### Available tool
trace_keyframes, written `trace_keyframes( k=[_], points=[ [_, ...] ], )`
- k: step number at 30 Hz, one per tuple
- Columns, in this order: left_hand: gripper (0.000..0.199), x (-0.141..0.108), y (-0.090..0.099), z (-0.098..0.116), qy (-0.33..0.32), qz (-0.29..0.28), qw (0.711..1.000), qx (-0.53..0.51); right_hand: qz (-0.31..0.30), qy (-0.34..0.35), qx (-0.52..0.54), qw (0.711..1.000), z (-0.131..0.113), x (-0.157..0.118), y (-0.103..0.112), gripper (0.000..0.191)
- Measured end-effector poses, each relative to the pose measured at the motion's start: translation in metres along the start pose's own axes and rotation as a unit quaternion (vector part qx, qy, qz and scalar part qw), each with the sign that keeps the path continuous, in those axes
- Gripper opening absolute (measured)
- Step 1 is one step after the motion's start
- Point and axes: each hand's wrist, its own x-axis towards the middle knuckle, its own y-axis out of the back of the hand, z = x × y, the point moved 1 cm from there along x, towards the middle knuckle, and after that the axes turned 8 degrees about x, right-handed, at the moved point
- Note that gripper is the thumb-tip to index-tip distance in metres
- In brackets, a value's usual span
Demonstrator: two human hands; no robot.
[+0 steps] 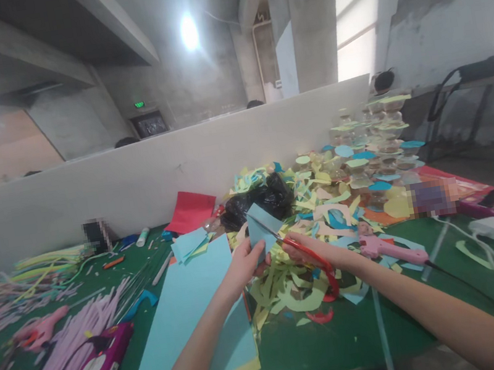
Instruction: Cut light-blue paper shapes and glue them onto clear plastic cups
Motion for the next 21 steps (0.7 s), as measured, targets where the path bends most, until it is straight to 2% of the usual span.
trace_keyframes(
  k=[7,11,21],
  points=[
    [0.034,0.003,0.002,-0.007,0.006,-0.018,1.000,-0.018,-0.001,-0.036,-0.031,0.999,-0.003,0.001,0.000,0.045],
    [0.033,0.002,0.001,-0.008,0.007,-0.023,0.999,-0.025,0.024,-0.051,-0.027,0.998,-0.003,0.002,0.000,0.045],
    [0.029,-0.002,0.004,0.003,0.021,0.055,0.997,-0.053,0.045,-0.049,-0.037,0.997,-0.007,0.001,0.000,0.047]
  ],
)
